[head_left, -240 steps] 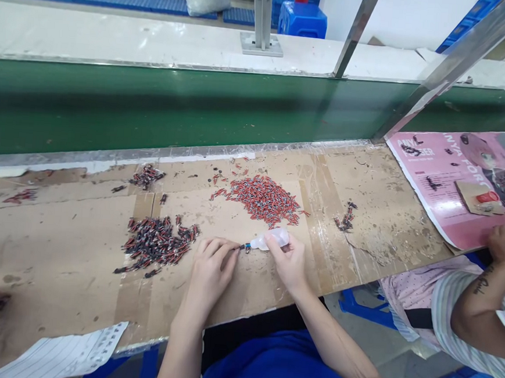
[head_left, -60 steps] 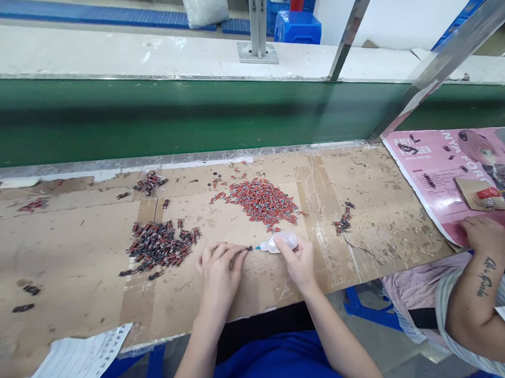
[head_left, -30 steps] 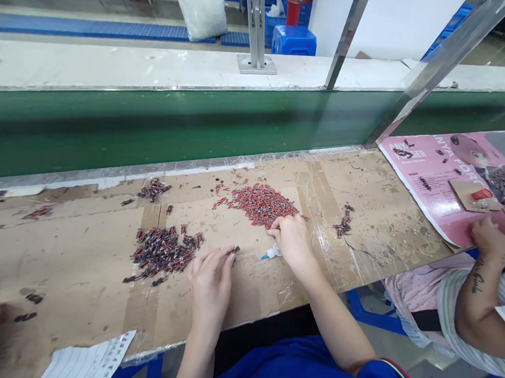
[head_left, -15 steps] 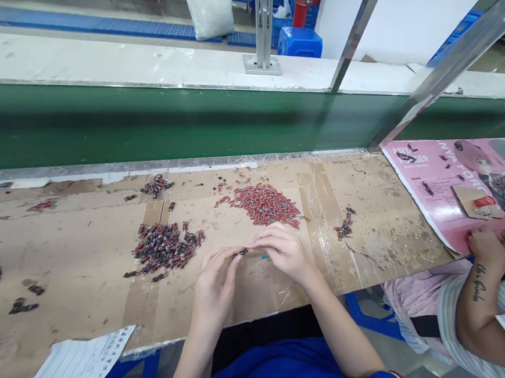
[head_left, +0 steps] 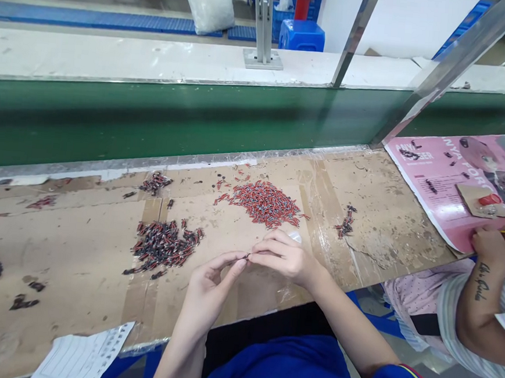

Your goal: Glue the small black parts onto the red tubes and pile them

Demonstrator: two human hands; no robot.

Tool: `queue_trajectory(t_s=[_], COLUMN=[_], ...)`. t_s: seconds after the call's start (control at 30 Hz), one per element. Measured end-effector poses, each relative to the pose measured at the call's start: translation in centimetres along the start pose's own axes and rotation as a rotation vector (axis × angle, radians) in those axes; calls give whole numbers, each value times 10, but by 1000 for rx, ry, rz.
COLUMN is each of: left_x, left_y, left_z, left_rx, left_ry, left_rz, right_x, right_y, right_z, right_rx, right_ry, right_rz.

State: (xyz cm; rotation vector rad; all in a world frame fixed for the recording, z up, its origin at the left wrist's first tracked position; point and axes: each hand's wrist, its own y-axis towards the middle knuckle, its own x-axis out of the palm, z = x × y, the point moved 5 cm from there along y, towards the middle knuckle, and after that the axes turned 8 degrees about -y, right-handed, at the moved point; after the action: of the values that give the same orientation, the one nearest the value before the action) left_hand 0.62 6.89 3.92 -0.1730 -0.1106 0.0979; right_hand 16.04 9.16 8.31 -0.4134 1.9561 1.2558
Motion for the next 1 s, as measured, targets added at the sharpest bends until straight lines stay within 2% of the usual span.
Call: queue_trajectory(t_s=[0.17,0.3,0.37,0.5,0.6,0.7,0.87,1.0], left_x=[5,9,12,19,22,24,35,54], left_y=[2,3,2,-2,-6,-9,-9,-7], left_z=[4,1,0,-2,-5,-9,-10,-7], left_rx=[-12,-23,-7,45,70,100,174,256], left_ry=[-35,-32,-34,-20,32,74,123,153], left_rz=[-7,-32,-35,-19,24,63,111,30], right_x=[4,4,5,16,24,26,14,4], right_y=[-3,-4,-6,-22,-31,-33,-34,-43], right_z=[1,3,6,13,11,9,4,9], right_rx=[-24,47,215,755,967,999,929,956], right_ry=[-22,110,253,571,725,735,582,500], right_rz=[-18,54,101,165,223,280,371,397])
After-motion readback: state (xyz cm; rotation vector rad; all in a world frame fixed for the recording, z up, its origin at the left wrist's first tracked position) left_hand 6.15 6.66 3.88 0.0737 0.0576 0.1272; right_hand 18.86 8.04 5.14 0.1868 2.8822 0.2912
